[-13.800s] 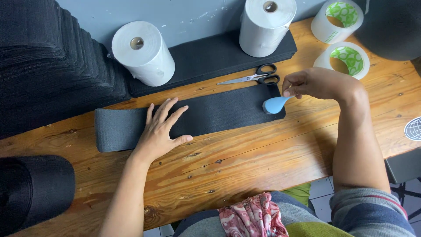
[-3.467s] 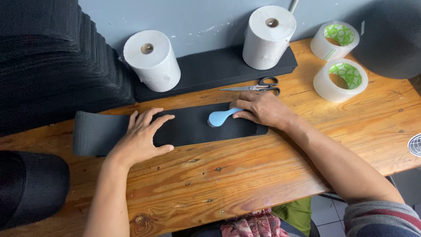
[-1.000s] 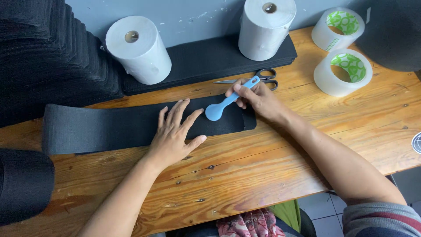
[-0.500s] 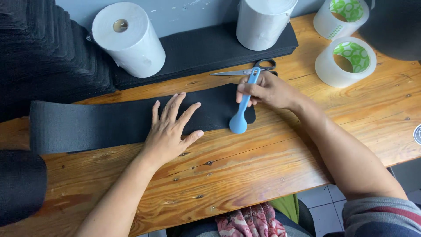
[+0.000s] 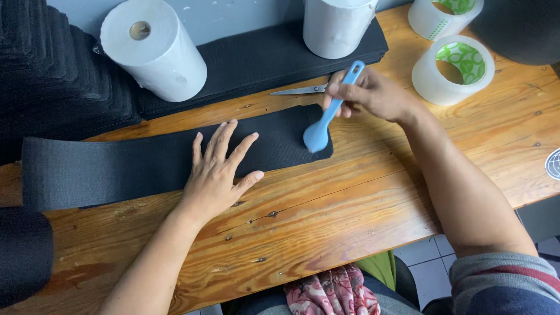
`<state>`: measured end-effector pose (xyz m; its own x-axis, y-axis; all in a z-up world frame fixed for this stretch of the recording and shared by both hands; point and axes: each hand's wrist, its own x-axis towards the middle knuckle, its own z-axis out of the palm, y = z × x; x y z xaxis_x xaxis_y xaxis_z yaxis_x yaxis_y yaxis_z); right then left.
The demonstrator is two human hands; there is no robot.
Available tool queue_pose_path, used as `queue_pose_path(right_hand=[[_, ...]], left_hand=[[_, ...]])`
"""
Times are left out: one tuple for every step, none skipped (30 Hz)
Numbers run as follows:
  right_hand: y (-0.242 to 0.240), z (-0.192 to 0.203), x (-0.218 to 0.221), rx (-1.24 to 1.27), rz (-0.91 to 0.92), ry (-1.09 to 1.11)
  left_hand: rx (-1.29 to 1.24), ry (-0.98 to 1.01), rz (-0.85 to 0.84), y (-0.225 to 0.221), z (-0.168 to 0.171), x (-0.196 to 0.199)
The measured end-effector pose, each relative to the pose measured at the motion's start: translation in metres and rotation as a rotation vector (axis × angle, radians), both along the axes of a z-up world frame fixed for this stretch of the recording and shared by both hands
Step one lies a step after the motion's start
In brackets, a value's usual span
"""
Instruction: Cutting a black foam strip with scissors and rubbing its surface with a small blue tool
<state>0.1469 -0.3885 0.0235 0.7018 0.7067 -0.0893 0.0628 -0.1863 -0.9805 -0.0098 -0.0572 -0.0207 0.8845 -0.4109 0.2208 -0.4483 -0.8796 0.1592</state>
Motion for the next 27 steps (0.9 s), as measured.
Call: queue_pose_path(right_hand=[[-0.004, 0.001, 0.002, -0.001, 0.000, 0.001], [-0.007, 0.003, 0.004, 0.008, -0.095, -0.044], [-0.010, 0.004, 0.007, 0.016, -0.190, -0.089], [-0.012, 0.002, 0.008, 0.017, -0.192, -0.087], [-0.015, 0.001, 0.010, -0.007, -0.165, -0.079], [-0.017, -0.001, 0.012, -0.030, -0.138, -0.071], [-0.015, 0.001, 0.010, -0.030, -0.140, -0.069], [-0.014, 0.003, 0.008, -0.058, -0.014, -0.025], [-0.012, 0.005, 0.006, -0.086, 0.112, 0.019], [-0.012, 0.006, 0.005, -0.086, 0.112, 0.019], [-0.011, 0.007, 0.004, -0.095, 0.127, 0.031], [-0.012, 0.008, 0.004, -0.106, 0.139, 0.042], [-0.013, 0.009, 0.005, -0.106, 0.138, 0.041], [-0.015, 0.010, 0.006, -0.050, 0.044, -0.021], [-0.016, 0.010, 0.007, 0.006, -0.050, -0.082], [-0.015, 0.006, 0.008, 0.006, -0.049, -0.082], [-0.014, 0.003, 0.009, 0.010, -0.096, -0.063], [-0.014, -0.001, 0.010, 0.015, -0.145, -0.045], [-0.010, -0.003, 0.007, 0.015, -0.146, -0.045], [-0.006, -0.006, 0.004, 0.037, -0.070, -0.024], [-0.002, -0.008, 0.001, 0.059, 0.006, -0.003], [-0.001, -0.003, -0.006, 0.059, 0.006, -0.002], [0.001, 0.001, -0.013, 0.013, 0.120, 0.049], [0.002, 0.006, -0.020, -0.035, 0.234, 0.101], [0.001, 0.007, -0.016, -0.035, 0.235, 0.101], [-0.001, 0.007, -0.013, 0.005, 0.181, 0.074], [-0.003, 0.007, -0.011, 0.044, 0.126, 0.047]], left_hand=[[-0.001, 0.001, 0.000, 0.000, 0.000, 0.000], [0.002, 0.004, -0.002, 0.000, 0.000, 0.000], [0.004, 0.007, -0.005, 0.000, 0.000, 0.000], [0.005, 0.009, -0.007, 0.000, 0.001, 0.000], [0.008, 0.012, -0.005, 0.000, 0.002, 0.000], [0.011, 0.015, -0.003, -0.001, 0.003, 0.001], [0.012, 0.016, -0.005, -0.001, 0.003, 0.000], [0.007, 0.015, -0.005, 0.000, 0.002, 0.000], [0.002, 0.013, -0.005, 0.000, 0.001, 0.000], [0.003, 0.014, -0.004, 0.000, 0.002, -0.001], [-0.003, 0.016, -0.006, 0.000, 0.002, -0.001], [-0.010, 0.016, -0.010, 0.000, 0.002, -0.001], [-0.010, 0.015, -0.011, 0.000, 0.003, 0.000], [-0.003, 0.007, -0.009, 0.000, 0.002, 0.000], [0.004, -0.002, -0.007, 0.000, 0.002, -0.001], [0.004, -0.002, -0.006, 0.000, 0.001, -0.001], [0.008, -0.005, -0.002, 0.000, 0.001, -0.001], [0.013, -0.009, 0.000, 0.000, 0.001, -0.001], [0.014, -0.009, -0.001, -0.001, 0.004, 0.000], [-0.021, 0.088, 0.002, -0.001, 0.007, 0.000], [-0.056, 0.185, 0.005, -0.001, 0.009, 0.001], [-0.056, 0.186, 0.005, -0.001, 0.009, 0.001], [-0.057, 0.189, 0.005, -0.001, 0.009, 0.001], [-0.058, 0.191, 0.006, -0.002, 0.009, 0.001], [-0.058, 0.191, 0.007, -0.001, 0.010, 0.002], [-0.060, 0.190, 0.006, -0.002, 0.011, 0.001], [-0.062, 0.190, 0.005, -0.002, 0.011, 0.001]])
